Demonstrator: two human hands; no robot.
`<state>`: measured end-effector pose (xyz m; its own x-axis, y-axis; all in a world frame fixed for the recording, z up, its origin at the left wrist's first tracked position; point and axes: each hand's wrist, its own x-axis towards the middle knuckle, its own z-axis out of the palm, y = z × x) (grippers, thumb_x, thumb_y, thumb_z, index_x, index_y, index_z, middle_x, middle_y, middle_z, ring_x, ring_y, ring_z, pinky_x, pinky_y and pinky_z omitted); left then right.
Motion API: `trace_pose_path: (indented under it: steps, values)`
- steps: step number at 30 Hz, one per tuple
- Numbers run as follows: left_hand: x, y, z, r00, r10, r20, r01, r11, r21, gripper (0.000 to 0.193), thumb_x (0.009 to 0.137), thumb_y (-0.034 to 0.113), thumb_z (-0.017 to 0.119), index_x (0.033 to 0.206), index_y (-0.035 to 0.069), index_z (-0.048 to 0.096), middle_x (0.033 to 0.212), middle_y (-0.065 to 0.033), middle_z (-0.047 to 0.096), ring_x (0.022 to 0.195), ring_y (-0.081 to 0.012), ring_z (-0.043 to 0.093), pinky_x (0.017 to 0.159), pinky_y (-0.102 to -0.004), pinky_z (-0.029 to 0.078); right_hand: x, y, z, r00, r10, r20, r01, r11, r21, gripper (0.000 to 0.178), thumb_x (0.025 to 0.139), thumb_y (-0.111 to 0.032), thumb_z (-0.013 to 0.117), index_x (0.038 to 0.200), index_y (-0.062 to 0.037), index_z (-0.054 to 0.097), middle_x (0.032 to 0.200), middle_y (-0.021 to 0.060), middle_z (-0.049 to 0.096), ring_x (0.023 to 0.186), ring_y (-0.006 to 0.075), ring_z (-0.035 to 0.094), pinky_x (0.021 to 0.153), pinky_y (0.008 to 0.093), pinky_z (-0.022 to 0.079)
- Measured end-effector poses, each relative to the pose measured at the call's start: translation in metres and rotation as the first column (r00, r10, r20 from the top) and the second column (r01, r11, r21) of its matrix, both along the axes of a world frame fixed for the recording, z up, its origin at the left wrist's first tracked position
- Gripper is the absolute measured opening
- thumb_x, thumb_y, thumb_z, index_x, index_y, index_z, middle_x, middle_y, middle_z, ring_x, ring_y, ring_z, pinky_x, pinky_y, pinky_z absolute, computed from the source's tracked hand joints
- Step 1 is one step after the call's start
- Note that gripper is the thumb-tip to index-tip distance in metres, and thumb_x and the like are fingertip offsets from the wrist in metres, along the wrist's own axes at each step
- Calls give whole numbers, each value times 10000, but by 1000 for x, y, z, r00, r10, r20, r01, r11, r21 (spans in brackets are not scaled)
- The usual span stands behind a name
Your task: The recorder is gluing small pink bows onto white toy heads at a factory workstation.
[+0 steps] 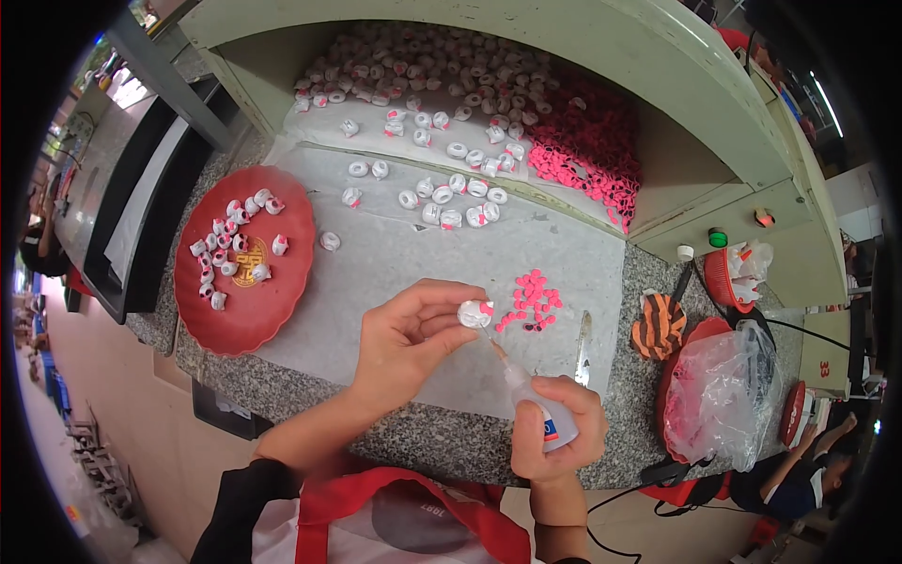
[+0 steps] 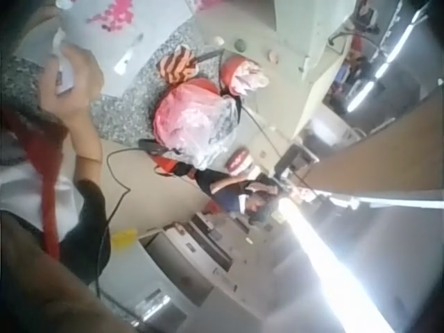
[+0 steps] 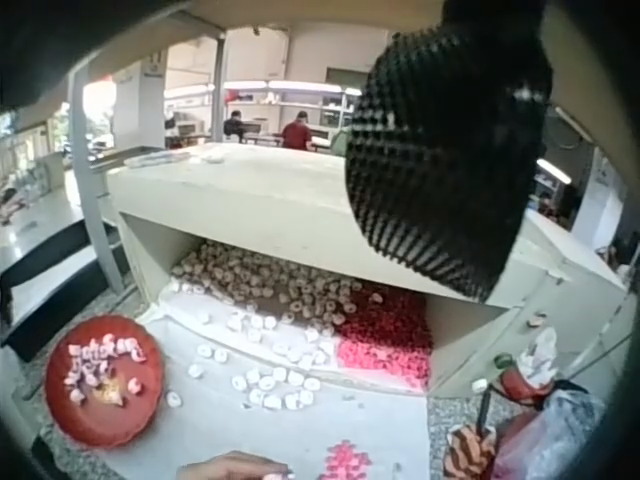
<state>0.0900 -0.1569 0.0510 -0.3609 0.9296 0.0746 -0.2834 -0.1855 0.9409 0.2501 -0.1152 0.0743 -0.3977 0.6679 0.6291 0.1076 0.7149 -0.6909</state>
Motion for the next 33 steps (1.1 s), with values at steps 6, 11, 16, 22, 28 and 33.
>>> trace_pose_path:
  steps: [6,11,16,22,28,33]
  values:
    - [-2,-1,5,988,-39,152,53,995,-90,330,734,-126,555,1052,-60,492,1077,-170,548,994,-204,549,833,-294,469,0,1,-1,1000,-4,19,4,1000,10,265,630,6,621,879,28,534,728,103,607,489,192,559,449,265,449]
    - [-3,-1,5,986,-45,159,62,992,-106,334,726,-127,560,1047,-61,494,1070,-172,553,989,-210,555,839,-293,465,-1,3,-2,1000,-8,16,8,1000,21,267,640,3,617,888,34,523,724,109,604,489,194,559,443,265,445]
    - [-4,-1,4,987,-26,158,42,994,-100,338,720,-130,562,1044,-58,498,1066,-172,556,988,-214,558,845,-291,460,1,4,-1,999,-22,26,22,999,29,255,650,2,609,888,35,524,713,106,602,492,192,561,442,267,444]
    - [-4,0,3,989,-32,147,46,995,-93,346,719,-132,562,1051,-56,503,1060,-169,559,977,-201,559,840,-287,460,1,3,5,999,7,50,-5,1000,-26,231,649,1,611,868,27,540,697,102,605,508,192,576,461,268,457]
    - [-5,0,5,987,-67,146,81,993,-89,356,720,-134,560,1063,-55,506,1060,-160,560,972,-190,559,833,-277,459,-1,-4,3,993,-102,57,111,977,-183,183,687,-129,603,809,5,577,716,102,605,610,163,583,563,261,463]
    - [-10,0,-1,996,24,87,-14,993,-120,365,717,-132,563,1068,-52,505,1054,-149,563,962,-179,561,820,-267,459,4,26,7,987,-160,10,107,609,-786,202,702,-147,610,822,8,566,726,119,605,630,167,590,562,268,465]
